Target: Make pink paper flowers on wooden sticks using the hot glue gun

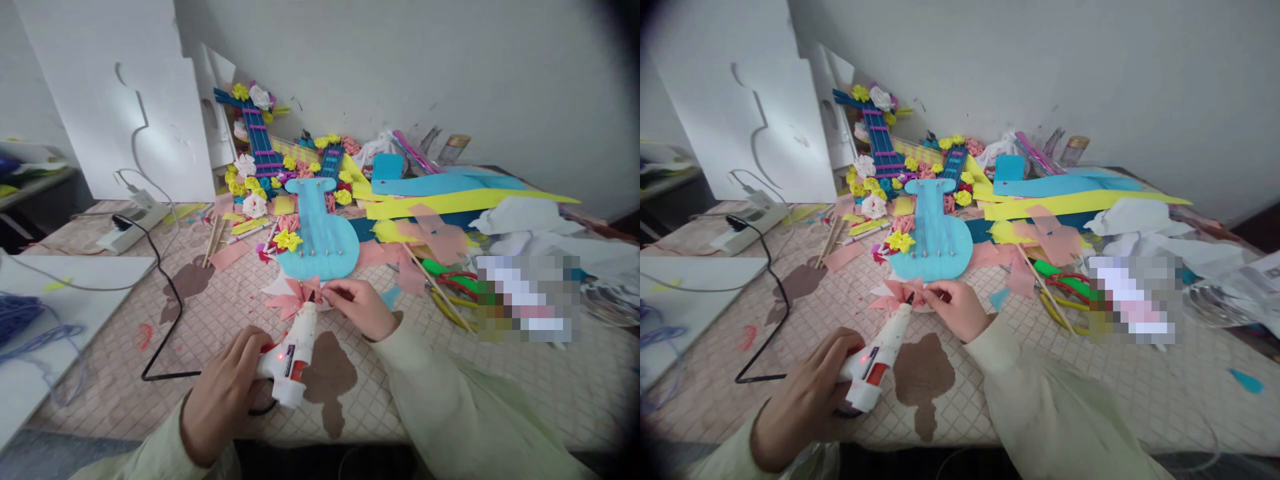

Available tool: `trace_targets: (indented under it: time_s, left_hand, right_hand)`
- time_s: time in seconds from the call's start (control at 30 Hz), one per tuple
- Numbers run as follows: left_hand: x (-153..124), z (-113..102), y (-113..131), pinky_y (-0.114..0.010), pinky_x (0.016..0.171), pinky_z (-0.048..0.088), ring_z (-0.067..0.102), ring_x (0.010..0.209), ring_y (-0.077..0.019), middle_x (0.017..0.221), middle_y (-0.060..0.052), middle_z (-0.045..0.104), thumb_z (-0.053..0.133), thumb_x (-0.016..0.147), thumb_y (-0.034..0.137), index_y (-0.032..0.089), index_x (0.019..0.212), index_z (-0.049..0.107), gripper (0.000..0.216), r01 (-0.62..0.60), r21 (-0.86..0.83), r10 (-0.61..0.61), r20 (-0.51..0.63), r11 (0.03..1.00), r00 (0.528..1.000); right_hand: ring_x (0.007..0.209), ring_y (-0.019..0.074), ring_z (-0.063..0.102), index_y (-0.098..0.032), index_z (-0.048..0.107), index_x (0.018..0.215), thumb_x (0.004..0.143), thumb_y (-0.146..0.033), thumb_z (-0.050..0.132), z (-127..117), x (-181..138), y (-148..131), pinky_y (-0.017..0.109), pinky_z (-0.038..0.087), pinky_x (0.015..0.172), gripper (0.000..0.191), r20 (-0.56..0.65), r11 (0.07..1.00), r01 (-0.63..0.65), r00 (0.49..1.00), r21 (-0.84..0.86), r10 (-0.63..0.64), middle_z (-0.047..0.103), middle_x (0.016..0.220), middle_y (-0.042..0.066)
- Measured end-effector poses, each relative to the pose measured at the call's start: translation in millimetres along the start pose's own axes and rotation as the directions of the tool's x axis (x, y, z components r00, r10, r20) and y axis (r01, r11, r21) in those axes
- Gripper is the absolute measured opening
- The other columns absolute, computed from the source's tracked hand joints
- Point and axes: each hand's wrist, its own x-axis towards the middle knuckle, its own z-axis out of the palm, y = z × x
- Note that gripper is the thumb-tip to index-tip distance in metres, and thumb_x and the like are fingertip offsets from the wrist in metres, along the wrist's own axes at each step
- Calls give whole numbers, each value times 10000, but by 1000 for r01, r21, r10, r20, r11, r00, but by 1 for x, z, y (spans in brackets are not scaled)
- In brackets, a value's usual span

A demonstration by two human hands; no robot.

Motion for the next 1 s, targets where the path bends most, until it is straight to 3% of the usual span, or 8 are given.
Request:
trace_targets:
  time_s: [0.3,1.0]
  left_hand:
    - [0,-3,-1,-276,650,452,534,780,-186,884,-45,531,394,650,40,197,921,437,316,-9,62,11,-39,998,999]
    - [-4,-1,-6,-282,684,456,536,822,-189,919,-53,530,392,656,29,186,961,446,347,-6,54,11,-81,999,997]
  right_hand:
    - [543,100,484,-138,653,749,780,-296,514,-1,-1,-3,208,342,468,213,9,1000,-16,1000,-24,16,612,639,19]
    - [617,122,522,-134,637,746,782,-299,500,-1,0,-2,225,376,543,218,28,1000,-15,999,-10,16,636,702,36]
